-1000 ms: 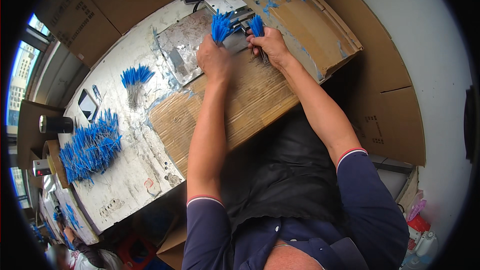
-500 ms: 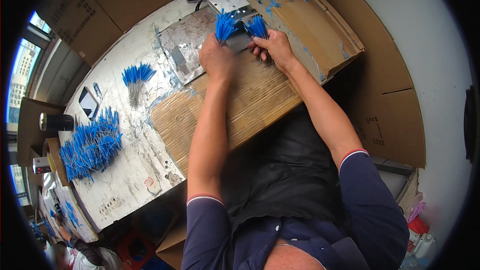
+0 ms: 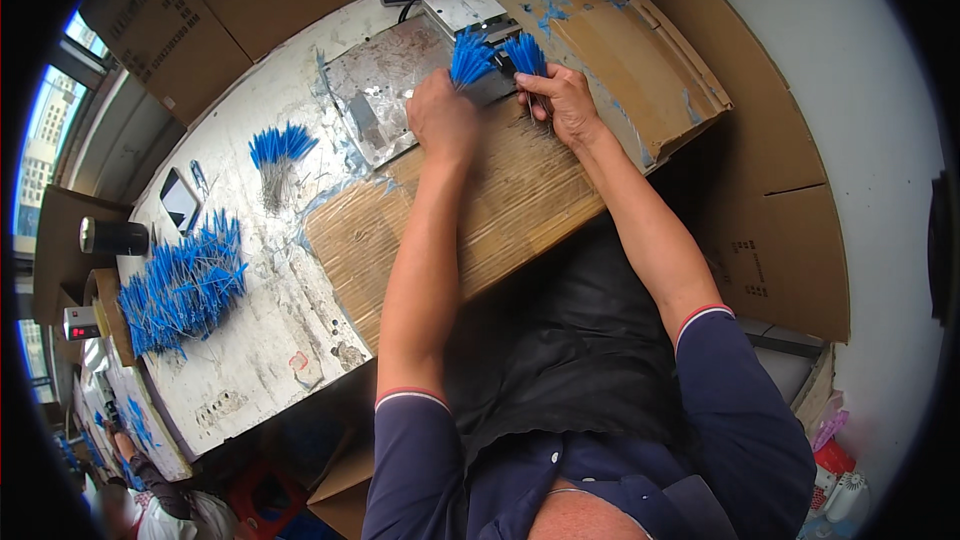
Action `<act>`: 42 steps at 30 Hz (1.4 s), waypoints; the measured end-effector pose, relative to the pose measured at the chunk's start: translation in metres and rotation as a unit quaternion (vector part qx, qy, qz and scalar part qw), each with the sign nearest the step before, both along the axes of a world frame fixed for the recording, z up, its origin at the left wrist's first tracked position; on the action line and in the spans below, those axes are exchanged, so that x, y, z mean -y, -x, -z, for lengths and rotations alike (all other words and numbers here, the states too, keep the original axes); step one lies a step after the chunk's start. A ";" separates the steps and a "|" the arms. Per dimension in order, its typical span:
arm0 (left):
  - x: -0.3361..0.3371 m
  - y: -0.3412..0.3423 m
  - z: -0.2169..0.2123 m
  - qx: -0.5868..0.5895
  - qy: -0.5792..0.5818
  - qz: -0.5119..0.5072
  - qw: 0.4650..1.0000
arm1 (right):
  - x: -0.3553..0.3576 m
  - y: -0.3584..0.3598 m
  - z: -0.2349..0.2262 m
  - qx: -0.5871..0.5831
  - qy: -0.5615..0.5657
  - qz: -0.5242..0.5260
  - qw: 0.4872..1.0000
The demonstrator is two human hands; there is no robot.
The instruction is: Bundling and processing blue fiber bundles using a counting and bundling machine.
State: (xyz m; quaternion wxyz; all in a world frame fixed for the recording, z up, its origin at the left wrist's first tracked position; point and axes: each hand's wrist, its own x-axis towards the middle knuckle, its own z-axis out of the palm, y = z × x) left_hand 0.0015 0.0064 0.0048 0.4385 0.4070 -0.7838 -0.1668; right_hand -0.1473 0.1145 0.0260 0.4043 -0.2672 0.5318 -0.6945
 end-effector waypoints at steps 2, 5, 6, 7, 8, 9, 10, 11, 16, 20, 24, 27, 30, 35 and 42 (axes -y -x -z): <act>0.000 0.001 0.003 0.019 0.077 0.007 0.997 | -0.001 -0.001 -0.002 0.019 -0.001 -0.008 1.000; 0.001 0.001 0.006 0.029 0.060 -0.001 0.998 | -0.003 0.003 -0.002 0.034 -0.005 -0.022 0.999; 0.001 0.001 0.004 0.029 0.060 -0.001 0.998 | -0.005 0.006 -0.002 0.030 -0.007 -0.027 0.999; 0.001 0.001 0.003 0.009 0.029 -0.005 1.000 | -0.005 0.008 -0.001 0.030 -0.007 -0.026 0.999; 0.000 0.002 0.002 -0.010 -0.003 -0.008 1.000 | -0.005 0.011 0.000 0.019 -0.016 -0.030 0.999; 0.000 0.001 0.000 -0.010 -0.003 -0.009 1.000 | -0.004 0.009 -0.002 0.009 -0.025 -0.035 0.999; -0.001 0.000 -0.001 -0.017 -0.020 -0.013 1.000 | -0.003 0.007 -0.004 0.010 -0.025 -0.036 0.999; -0.001 -0.001 -0.002 -0.023 -0.037 -0.017 0.999 | -0.003 0.005 -0.005 0.008 -0.028 -0.032 0.999; -0.001 -0.001 -0.007 -0.063 -0.074 -0.038 0.995 | 0.006 -0.004 -0.005 -0.018 -0.042 -0.002 0.999; -0.001 -0.001 -0.010 -0.082 -0.085 -0.045 0.992 | 0.022 -0.011 -0.001 -0.052 -0.052 0.077 0.994; -0.001 -0.001 -0.009 -0.074 -0.086 -0.047 0.992 | 0.030 -0.016 -0.005 -0.063 -0.058 0.117 0.989; 0.001 0.000 -0.006 -0.065 -0.094 -0.053 0.992 | 0.033 -0.017 -0.005 -0.071 -0.068 0.123 0.988; 0.004 0.001 -0.002 -0.063 -0.085 -0.067 0.992 | 0.034 -0.017 -0.002 -0.073 -0.064 0.124 0.987; 0.002 0.001 -0.003 -0.045 -0.037 -0.053 0.997 | 0.032 -0.017 -0.002 -0.060 -0.081 0.133 0.986; 0.001 0.000 -0.003 0.002 -0.027 0.000 1.000 | 0.023 -0.013 0.002 -0.022 -0.037 0.069 0.997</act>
